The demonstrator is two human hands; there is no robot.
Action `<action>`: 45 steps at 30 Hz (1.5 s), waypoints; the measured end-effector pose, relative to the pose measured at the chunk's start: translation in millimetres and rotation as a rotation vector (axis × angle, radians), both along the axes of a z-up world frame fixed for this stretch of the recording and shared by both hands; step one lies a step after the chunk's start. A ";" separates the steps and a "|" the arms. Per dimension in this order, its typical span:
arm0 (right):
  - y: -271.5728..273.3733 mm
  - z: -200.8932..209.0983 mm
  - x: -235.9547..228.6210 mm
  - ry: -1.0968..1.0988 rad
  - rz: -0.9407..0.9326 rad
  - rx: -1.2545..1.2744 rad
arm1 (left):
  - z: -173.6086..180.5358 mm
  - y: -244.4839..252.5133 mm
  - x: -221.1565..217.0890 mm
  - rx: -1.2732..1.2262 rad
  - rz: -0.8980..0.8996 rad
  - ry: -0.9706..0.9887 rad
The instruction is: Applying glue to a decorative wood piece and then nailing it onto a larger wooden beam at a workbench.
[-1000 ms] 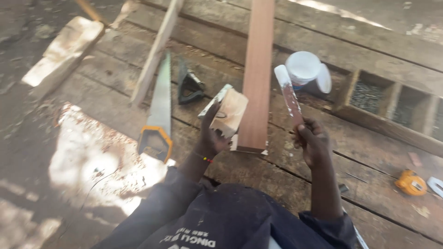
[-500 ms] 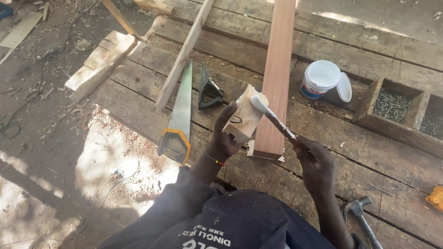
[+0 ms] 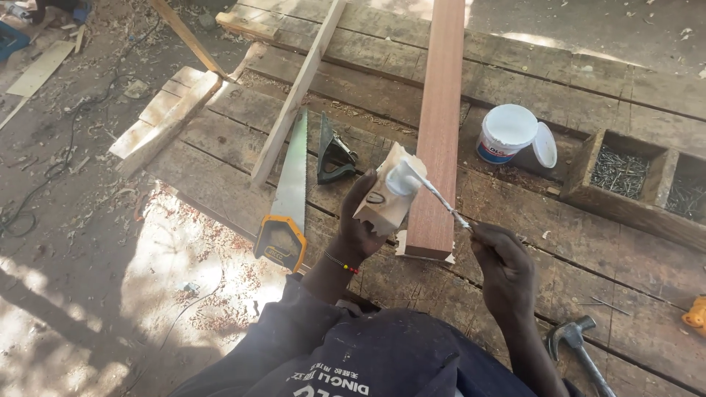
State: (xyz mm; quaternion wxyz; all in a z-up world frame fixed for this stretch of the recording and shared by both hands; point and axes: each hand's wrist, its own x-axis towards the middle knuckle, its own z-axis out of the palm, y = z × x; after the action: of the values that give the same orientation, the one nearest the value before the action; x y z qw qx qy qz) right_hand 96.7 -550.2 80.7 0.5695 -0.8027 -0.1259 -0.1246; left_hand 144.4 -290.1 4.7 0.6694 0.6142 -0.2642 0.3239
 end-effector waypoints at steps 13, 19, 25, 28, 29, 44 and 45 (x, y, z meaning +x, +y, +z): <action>3.0 4.6 -8.3 0.163 0.119 0.066 | 13.0 -4.0 1.0 0.223 0.198 0.049; 2.2 1.2 -7.2 0.046 0.064 -0.051 | -23.8 -6.3 9.2 -0.442 -0.385 0.276; 3.0 2.1 -17.2 0.122 0.093 -0.056 | 8.5 -3.8 6.0 0.191 0.162 0.014; 3.7 4.8 -19.3 0.090 0.083 -0.025 | -4.8 -7.0 10.9 0.206 0.188 0.019; 2.9 5.7 -21.0 0.078 0.083 -0.093 | -10.9 -9.7 14.9 -0.292 -0.106 0.304; -0.3 -1.6 -15.4 0.085 0.025 0.052 | 15.2 -6.4 5.5 0.021 0.115 0.097; -3.6 -4.0 -12.4 0.089 0.008 0.054 | 16.3 -4.7 4.4 -0.016 0.096 0.129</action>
State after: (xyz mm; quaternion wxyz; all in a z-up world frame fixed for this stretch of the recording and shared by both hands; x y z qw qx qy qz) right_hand 84.3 -553.8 76.6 0.5966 -0.7912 -0.1002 -0.0898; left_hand 148.8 -294.8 21.0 0.6735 0.6405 -0.1880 0.3175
